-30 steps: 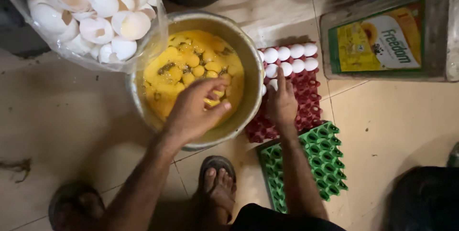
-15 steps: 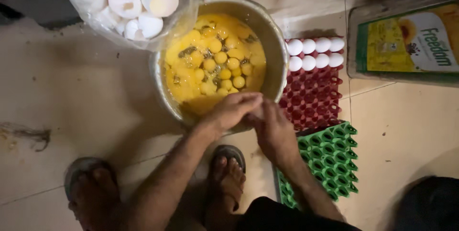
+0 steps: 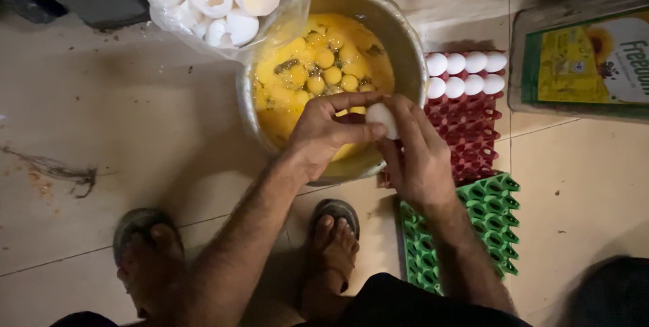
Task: The person cracks eggs by hand into a large metal bowl filled with egg yolks. The person discards the shells into a plastic bag and occasionally picks up more eggs from a red tray.
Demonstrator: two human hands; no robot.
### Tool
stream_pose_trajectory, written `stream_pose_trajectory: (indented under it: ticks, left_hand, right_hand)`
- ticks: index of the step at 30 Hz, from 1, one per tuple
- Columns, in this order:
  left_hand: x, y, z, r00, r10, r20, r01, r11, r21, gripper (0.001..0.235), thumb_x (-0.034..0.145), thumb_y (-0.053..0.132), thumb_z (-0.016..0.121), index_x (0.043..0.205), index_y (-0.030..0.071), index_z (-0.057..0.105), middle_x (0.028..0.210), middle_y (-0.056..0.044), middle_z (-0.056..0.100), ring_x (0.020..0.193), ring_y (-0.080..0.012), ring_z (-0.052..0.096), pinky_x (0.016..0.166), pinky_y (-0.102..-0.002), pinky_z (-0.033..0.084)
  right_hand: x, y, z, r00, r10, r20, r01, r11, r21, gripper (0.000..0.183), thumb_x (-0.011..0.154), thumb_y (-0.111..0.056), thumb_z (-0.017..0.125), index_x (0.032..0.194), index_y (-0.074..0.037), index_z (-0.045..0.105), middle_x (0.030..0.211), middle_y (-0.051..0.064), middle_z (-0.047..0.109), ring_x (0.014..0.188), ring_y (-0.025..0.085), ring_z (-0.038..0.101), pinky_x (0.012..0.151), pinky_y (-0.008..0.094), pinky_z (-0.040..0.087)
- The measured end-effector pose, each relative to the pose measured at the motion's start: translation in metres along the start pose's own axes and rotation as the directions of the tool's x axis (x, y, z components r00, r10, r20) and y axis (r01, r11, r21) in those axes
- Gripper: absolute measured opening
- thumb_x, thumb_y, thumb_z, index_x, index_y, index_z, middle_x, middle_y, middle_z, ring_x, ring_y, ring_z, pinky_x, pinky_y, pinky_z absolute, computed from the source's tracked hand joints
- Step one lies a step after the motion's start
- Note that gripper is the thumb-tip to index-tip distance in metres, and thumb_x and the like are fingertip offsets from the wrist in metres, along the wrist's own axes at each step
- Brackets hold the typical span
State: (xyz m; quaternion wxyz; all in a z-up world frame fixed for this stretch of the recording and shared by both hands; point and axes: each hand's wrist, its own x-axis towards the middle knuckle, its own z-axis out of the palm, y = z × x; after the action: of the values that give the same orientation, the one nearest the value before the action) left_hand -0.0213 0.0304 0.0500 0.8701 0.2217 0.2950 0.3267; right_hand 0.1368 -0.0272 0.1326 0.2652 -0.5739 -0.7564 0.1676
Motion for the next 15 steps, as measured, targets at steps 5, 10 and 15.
stream_pose_trajectory:
  ticks: [5,10,15]
  left_hand:
    - [-0.001,-0.001,0.000,0.999,0.048,-0.006,-0.049,0.990,-0.133,0.052,0.076,-0.001,0.088,0.125,-0.002,0.071,0.114,-0.012,0.074,0.103,-0.0209,0.069,0.093,-0.032,0.059]
    - [-0.001,0.004,0.001,0.981,0.191,-0.035,-0.181,0.966,0.184,0.048,0.075,0.007,0.090,0.120,0.001,0.073,0.121,-0.008,0.072,0.110,-0.0182,0.071,0.097,-0.029,0.059]
    - [-0.007,0.028,0.005,0.920,0.384,0.074,-0.322,0.638,0.700,0.050,0.074,0.015,0.094,0.119,0.007,0.075,0.121,-0.008,0.074,0.110,-0.0156,0.073,0.098,-0.027,0.059]
  right_hand:
    - [0.004,0.003,0.001,1.000,0.008,0.001,-0.008,0.999,-0.044,0.045,0.097,0.001,0.068,0.139,0.008,0.053,0.132,0.030,0.064,0.120,0.045,0.069,0.098,0.046,0.061]
    - [0.009,0.003,-0.002,1.000,-0.020,0.016,0.021,0.999,-0.050,0.046,0.096,0.003,0.069,0.139,0.008,0.053,0.133,0.029,0.062,0.121,0.045,0.067,0.099,0.046,0.061]
    - [0.012,0.003,-0.009,0.997,-0.006,0.082,0.014,0.994,-0.108,0.044,0.093,0.001,0.071,0.134,0.007,0.056,0.131,0.028,0.063,0.118,0.044,0.067,0.095,0.047,0.061]
